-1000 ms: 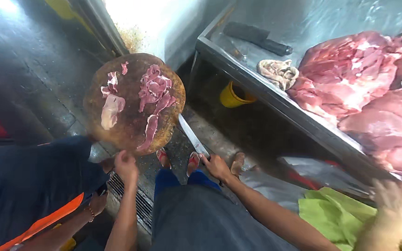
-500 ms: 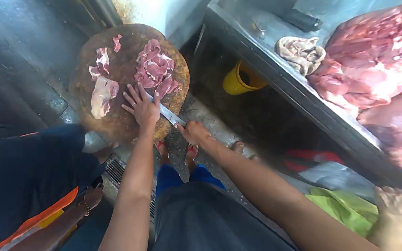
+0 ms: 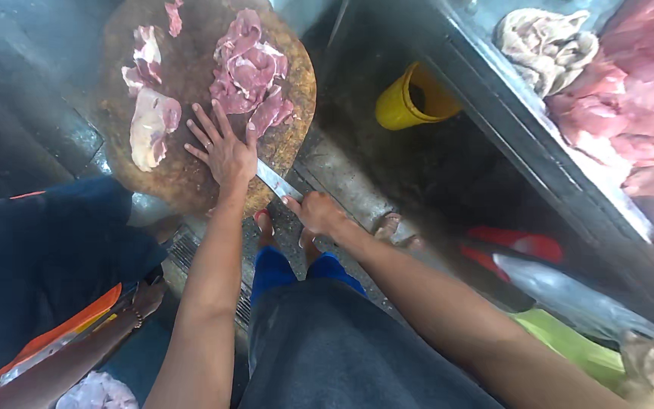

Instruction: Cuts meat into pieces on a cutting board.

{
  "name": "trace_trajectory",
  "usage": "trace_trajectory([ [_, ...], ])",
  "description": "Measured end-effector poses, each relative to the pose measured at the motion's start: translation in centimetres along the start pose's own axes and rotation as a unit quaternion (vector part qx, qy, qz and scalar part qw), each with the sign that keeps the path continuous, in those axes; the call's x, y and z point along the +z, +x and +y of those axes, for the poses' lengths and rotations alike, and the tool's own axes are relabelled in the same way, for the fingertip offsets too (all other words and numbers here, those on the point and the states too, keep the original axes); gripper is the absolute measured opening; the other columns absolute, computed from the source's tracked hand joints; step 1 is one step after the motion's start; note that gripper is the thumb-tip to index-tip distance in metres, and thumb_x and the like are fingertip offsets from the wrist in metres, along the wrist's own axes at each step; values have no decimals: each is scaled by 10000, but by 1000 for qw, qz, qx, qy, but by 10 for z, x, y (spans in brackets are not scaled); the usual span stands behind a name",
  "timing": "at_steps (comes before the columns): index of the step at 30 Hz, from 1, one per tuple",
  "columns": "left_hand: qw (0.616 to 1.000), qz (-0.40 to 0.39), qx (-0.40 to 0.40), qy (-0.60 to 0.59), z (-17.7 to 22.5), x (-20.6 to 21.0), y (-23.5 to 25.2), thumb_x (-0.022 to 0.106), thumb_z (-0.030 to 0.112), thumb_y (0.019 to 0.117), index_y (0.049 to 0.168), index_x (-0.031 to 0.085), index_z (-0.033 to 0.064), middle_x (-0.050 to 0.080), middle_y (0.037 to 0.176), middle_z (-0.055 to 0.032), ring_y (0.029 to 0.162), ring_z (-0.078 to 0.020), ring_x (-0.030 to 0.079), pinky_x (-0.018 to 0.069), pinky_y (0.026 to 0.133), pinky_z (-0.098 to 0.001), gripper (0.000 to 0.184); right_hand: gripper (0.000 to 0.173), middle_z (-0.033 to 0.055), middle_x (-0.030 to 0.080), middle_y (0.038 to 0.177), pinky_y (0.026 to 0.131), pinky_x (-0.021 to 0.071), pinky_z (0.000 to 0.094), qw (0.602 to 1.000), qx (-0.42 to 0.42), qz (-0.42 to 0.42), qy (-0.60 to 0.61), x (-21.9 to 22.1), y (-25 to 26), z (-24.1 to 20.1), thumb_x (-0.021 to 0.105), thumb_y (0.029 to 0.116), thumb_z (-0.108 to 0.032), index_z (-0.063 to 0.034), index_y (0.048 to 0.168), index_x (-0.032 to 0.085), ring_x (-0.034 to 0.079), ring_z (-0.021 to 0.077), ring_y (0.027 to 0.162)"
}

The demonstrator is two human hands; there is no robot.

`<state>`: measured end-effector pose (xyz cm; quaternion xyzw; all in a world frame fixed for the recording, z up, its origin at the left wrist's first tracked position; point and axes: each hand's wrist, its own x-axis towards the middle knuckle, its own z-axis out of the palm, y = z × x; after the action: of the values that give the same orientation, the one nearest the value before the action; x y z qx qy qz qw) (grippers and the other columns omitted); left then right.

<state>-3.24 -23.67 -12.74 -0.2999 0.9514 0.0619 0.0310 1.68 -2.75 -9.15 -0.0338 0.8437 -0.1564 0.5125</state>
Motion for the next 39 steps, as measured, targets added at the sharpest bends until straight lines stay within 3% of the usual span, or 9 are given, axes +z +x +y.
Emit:
trace_trajectory([
  [7,1000,19,3,-15,0,4,-1,225,791,953,1673,-4,248,-101,1738,-73,1593,-369,-59,15,1167,-774,931,829,236,703,1043,822,566,632,1000,-1,-20,1,-11,8,-43,339,983,-769,-14,1032,678,706,404,1032],
  [12,974,95,-44,-199,-24,-20,2,235,638,1033,1672,32,183,-8,1738,-103,1600,-306,7,52,1216,-701,810,825,235,700,1068,829,563,632,1000,-13,-14,3,-14,11,-47,343,981,-768,-18,1067,676,703,405,1039],
  [16,996,26,-12,-86,-29,-15,-24,227,668,1026,1674,38,205,-78,1736,-112,1590,-383,-46,33,1182,-762,819,825,239,699,1076,837,562,632,1000,-25,-15,-11,-12,10,-43,333,990,-760,-16,1057,683,699,403,1054],
  [20,1000,-4,16,-2,-23,3,-29,205,732,988,1674,28,272,-115,1735,-84,1587,-389,-86,10,1167,-779,844,797,227,703,954,763,573,620,999,-28,0,-15,9,-4,-5,351,994,-749,-27,948,687,715,404,934],
  [23,1000,-9,18,-1,-25,2,-25,200,731,990,1672,12,294,-131,1736,-51,1587,-372,-105,-4,1172,-772,831,811,211,711,1002,833,559,612,999,-7,-34,-23,12,-8,0,345,984,-767,-35,993,694,710,383,997],
  [29,1000,0,14,-10,-26,2,-25,223,693,1002,1672,20,290,-129,1735,-56,1590,-363,-96,8,1180,-760,808,826,243,702,1046,836,564,627,999,-26,-41,-18,-1,9,-53,338,995,-749,4,1049,673,705,407,1033],
  [33,1000,8,24,-4,-25,2,-24,211,728,990,1672,17,290,-129,1735,-56,1587,-373,-104,1,1175,-768,833,806,227,702,925,762,579,609,999,-30,-27,-9,13,-4,-27,366,985,-755,-16,965,687,720,392,902],
  [36,1000,10,24,0,-27,2,-26,202,760,974,1673,25,284,-128,1735,-60,1586,-379,-108,-9,1169,-776,864,793,212,710,984,835,565,590,998,-12,-53,-19,19,-11,-22,365,992,-745,-24,999,695,715,372,968],
  [39,1000,23,18,3,-25,2,-26,197,777,965,1672,31,295,-119,1736,-63,1587,-381,-94,-8,1169,-774,872,780,217,705,994,794,568,607,999,-16,-31,-18,17,-5,-44,373,987,-750,-35,993,685,711,386,972],
])
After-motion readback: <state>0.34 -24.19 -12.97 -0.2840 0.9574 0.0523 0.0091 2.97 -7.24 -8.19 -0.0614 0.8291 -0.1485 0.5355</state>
